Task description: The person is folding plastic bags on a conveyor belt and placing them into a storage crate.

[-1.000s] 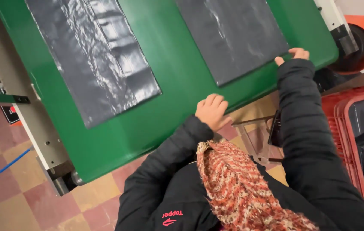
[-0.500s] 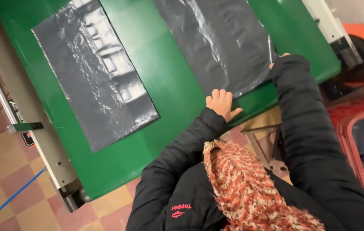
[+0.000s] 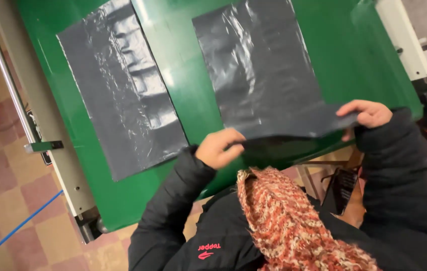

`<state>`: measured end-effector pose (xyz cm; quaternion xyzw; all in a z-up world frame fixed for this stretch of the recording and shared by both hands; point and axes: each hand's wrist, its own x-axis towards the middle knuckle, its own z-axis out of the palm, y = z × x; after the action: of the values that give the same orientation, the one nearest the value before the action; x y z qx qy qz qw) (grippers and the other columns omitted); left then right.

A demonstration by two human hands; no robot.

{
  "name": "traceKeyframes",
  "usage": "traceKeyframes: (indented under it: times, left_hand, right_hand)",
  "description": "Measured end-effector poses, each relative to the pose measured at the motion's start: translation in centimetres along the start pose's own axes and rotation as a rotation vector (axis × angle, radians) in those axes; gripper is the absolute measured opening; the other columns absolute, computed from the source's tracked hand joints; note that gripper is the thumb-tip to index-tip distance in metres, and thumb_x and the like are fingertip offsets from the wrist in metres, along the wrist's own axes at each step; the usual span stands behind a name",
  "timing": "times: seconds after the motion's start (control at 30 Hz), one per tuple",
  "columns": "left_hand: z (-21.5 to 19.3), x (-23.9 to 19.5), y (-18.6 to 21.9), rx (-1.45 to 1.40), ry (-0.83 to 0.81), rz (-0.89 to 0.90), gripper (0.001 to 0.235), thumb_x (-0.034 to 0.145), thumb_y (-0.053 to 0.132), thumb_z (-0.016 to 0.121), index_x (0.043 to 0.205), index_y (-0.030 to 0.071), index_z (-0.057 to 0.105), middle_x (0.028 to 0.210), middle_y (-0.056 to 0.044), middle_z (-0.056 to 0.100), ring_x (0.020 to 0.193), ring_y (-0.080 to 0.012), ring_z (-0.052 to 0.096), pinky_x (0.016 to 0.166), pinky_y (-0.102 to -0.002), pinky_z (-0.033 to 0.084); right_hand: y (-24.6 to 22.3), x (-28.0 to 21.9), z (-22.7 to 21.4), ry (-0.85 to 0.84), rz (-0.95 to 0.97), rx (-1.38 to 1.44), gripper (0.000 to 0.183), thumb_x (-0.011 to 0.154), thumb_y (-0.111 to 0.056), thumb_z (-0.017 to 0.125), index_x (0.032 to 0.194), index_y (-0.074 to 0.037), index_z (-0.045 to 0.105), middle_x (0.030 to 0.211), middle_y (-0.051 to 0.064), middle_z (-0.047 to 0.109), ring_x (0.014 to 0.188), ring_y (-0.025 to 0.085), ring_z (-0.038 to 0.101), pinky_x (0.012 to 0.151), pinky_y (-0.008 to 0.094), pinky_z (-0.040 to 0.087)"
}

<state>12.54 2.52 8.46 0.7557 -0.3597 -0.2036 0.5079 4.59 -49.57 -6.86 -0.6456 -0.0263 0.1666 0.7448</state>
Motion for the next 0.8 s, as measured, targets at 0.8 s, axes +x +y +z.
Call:
traceKeyframes:
  times: [0.8]
  left_hand:
    - [-6.0, 18.3, -16.3, 0.51, 0.794, -0.145, 0.045, 0.096, 0.038, 0.067, 0.124, 0.004, 0.057, 0.122, -0.017, 0.063, 0.111, -0.0356, 0.06, 0.092, -0.045, 0.051]
  right_hand:
    - [-4.0, 43.2, 0.0, 0.13, 0.168, -1.326, 0.062, 0.073, -0.041, 0.091, 0.118, -0.007, 0.065, 0.105, 0.017, 0.068, 0.1, 0.04, 0.063, 0.091, 0.051, 0.05]
